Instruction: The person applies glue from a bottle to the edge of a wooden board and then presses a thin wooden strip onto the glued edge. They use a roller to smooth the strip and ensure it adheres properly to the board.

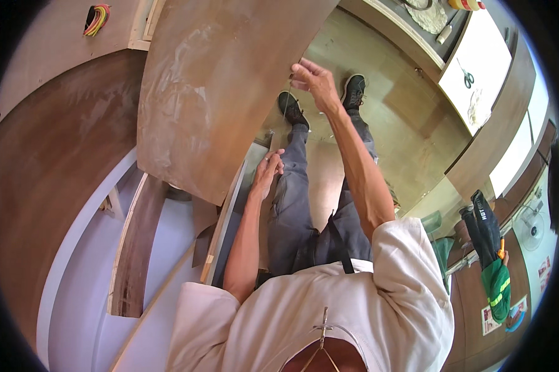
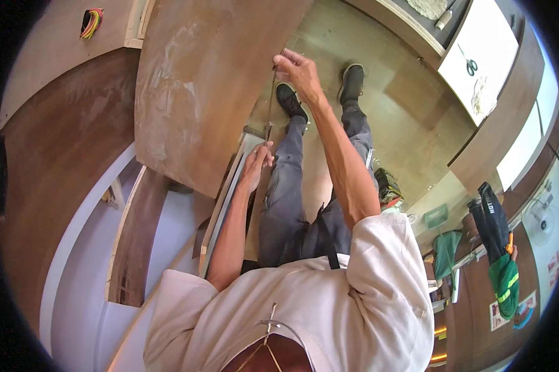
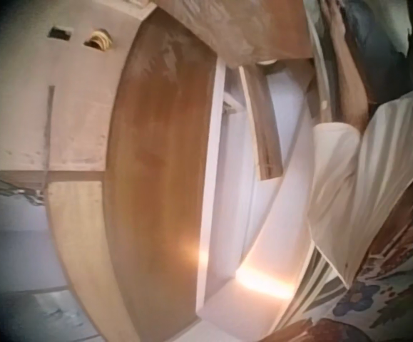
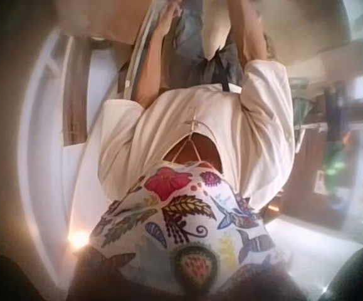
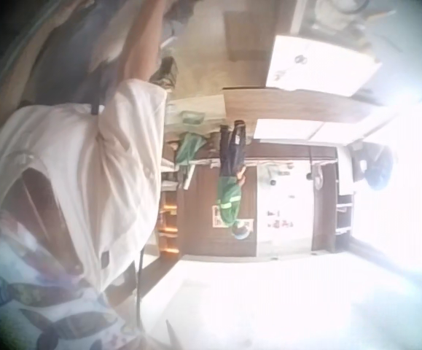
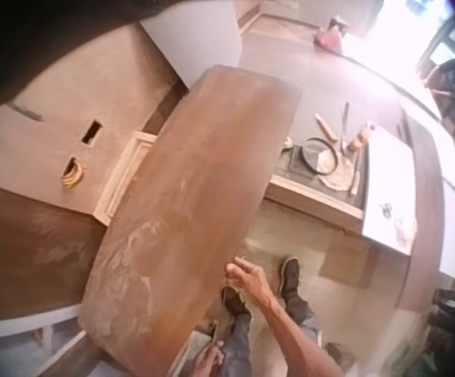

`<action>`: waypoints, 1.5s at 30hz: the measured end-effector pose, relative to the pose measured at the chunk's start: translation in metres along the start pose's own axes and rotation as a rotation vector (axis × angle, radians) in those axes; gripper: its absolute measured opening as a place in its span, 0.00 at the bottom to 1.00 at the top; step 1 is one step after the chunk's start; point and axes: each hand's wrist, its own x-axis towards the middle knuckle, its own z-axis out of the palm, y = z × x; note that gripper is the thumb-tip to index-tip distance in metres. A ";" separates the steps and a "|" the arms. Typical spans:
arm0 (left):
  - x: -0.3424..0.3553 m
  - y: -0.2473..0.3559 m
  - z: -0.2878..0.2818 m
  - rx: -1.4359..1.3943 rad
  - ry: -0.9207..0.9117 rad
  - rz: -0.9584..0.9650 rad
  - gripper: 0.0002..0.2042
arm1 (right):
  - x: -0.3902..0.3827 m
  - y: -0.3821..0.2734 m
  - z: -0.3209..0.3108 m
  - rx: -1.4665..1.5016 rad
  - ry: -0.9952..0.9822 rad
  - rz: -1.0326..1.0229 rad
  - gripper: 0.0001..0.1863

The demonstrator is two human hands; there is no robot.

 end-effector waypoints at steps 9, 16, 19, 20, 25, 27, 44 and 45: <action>-0.018 -0.017 -0.042 0.106 0.055 0.008 0.22 | -0.013 0.026 0.015 0.036 0.053 -0.002 0.29; -0.042 -0.031 -0.061 0.164 0.037 -0.029 0.20 | -0.049 0.047 0.036 0.070 0.009 0.086 0.27; -0.053 -0.047 -0.072 0.168 0.075 -0.046 0.19 | -0.051 0.051 0.041 0.085 0.000 0.054 0.27; -0.055 -0.051 -0.078 0.171 0.085 -0.032 0.19 | -0.050 0.053 0.041 0.083 -0.004 0.047 0.26; -0.073 -0.066 -0.096 0.258 0.152 -0.069 0.19 | -0.057 0.073 0.041 0.018 -0.054 0.053 0.27; -0.083 -0.074 -0.110 0.271 0.179 -0.060 0.19 | -0.063 0.086 0.044 -0.007 -0.082 0.085 0.27; -0.109 -0.111 -0.155 0.449 0.313 -0.082 0.26 | -0.087 0.113 0.064 0.001 -0.091 0.077 0.24; -0.107 -0.110 -0.157 0.445 0.324 -0.070 0.26 | -0.086 0.113 0.064 -0.007 -0.095 0.074 0.24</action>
